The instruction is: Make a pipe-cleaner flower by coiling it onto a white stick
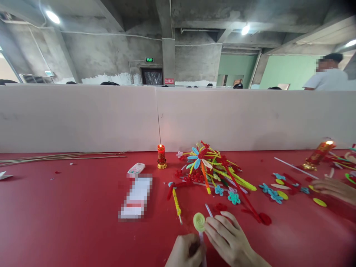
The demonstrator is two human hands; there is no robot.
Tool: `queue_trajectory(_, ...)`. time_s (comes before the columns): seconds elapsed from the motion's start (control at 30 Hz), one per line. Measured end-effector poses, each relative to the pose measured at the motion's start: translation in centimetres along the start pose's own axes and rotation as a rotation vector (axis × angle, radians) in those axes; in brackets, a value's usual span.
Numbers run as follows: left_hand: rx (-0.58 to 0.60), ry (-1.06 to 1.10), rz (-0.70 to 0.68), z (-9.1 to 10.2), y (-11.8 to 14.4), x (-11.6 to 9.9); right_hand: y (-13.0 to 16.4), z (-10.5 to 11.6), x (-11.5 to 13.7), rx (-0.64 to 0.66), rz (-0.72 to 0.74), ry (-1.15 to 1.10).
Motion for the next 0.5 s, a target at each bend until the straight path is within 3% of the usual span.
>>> queue_trajectory(0.27,-0.12,-0.141,0.047,-0.7,-0.7,1.2,0.4,0.1,-3.6,0.048,-0.294,-0.079)
queue_trajectory(0.4,-0.14,-0.219,0.046,-0.7,-1.3,0.5,1.9,-1.1,-5.0,0.143,-0.491,-0.152)
queue_trajectory(0.5,-0.176,-0.298,0.025,-0.8,-1.9,-0.4,2.4,-1.8,-5.2,0.188,-0.546,-0.179)
Point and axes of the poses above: each hand's wrist, its own y-axis away from the middle knuckle, its own z-axis out of the back of the hand, x = y × z, the point moved 1 cm from there along -y, towards the middle knuckle, and after that the axes turned 3 degrees about -x, right-handed, at the moved point
